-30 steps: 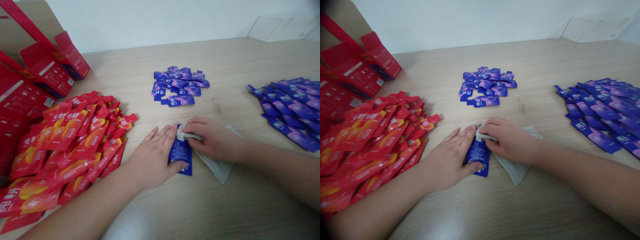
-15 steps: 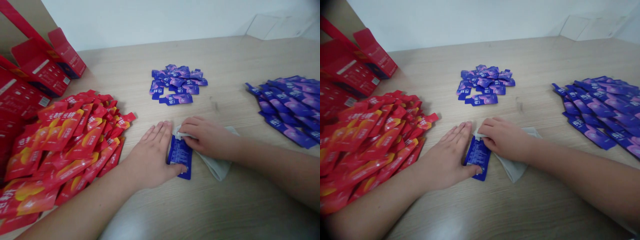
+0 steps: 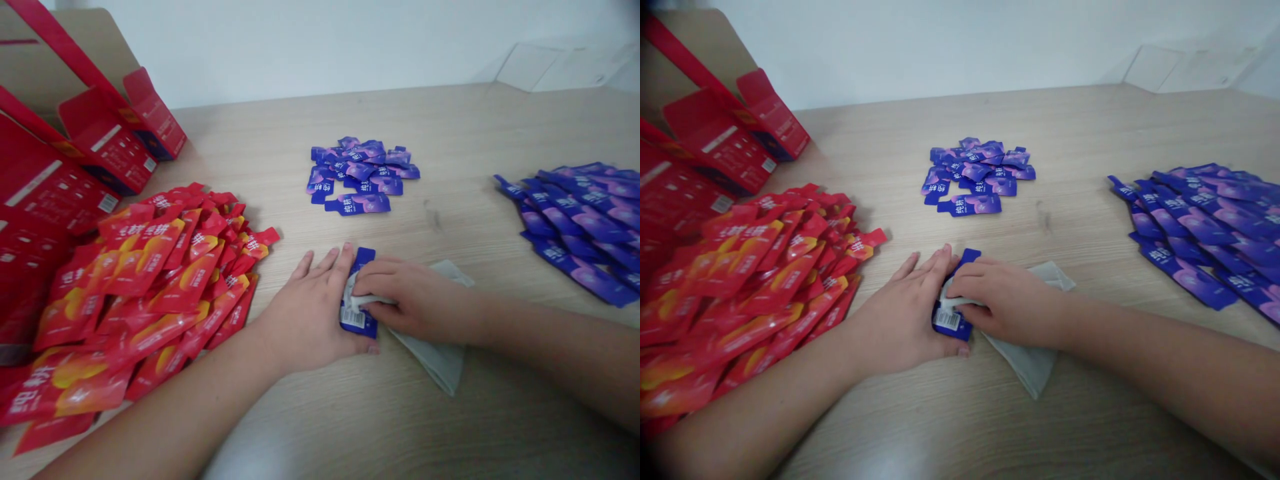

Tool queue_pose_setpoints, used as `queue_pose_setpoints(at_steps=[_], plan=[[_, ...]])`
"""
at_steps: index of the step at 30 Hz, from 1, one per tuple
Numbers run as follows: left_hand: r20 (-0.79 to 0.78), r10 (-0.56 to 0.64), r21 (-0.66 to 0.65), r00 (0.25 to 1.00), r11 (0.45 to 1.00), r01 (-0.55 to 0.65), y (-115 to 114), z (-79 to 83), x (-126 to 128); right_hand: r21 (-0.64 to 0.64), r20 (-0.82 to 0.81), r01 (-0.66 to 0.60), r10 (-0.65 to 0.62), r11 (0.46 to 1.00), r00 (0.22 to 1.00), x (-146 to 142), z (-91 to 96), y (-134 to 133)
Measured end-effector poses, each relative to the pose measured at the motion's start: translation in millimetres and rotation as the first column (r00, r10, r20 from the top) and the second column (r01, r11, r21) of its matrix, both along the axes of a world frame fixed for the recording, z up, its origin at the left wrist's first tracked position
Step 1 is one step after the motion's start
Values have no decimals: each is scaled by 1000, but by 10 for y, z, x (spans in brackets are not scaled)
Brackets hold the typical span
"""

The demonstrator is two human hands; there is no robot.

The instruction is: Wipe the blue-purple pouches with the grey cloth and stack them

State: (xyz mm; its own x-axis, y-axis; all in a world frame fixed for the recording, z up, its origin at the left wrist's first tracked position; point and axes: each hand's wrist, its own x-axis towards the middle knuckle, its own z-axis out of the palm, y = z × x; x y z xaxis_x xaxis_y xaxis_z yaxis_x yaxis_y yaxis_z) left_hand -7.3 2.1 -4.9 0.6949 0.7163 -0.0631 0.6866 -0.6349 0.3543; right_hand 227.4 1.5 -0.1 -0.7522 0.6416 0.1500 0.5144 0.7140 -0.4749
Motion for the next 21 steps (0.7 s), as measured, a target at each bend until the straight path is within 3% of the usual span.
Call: queue_pose_setpoints(at_steps=[6,9,11,13,16,18,21], plan=[[17,16,-17,1000,1000,-15,-6,2,12,94,47,173,-178,980,983,127,-76,260],[32,41,-12,999,999,-41,-15,1,28,98,-33,234,-232,967,972,168,-61,254],[36,58,-19,998,998,-58,-20,6,33,35,-138,160,-153,987,979,155,-2,169],[39,61,-34,997,998,-60,-21,11,28,-71,-209,-9,-6,997,978,116,73,60],[41,44,-45,998,998,-42,-20,9,16,-187,-195,-195,158,963,968,49,150,-49],[42,43,-32,998,999,-42,-19,2,14,-200,-142,-221,195,955,970,29,156,-53],[51,56,-14,997,998,-56,-19,-5,25,-153,-63,-155,147,976,987,50,111,31]])
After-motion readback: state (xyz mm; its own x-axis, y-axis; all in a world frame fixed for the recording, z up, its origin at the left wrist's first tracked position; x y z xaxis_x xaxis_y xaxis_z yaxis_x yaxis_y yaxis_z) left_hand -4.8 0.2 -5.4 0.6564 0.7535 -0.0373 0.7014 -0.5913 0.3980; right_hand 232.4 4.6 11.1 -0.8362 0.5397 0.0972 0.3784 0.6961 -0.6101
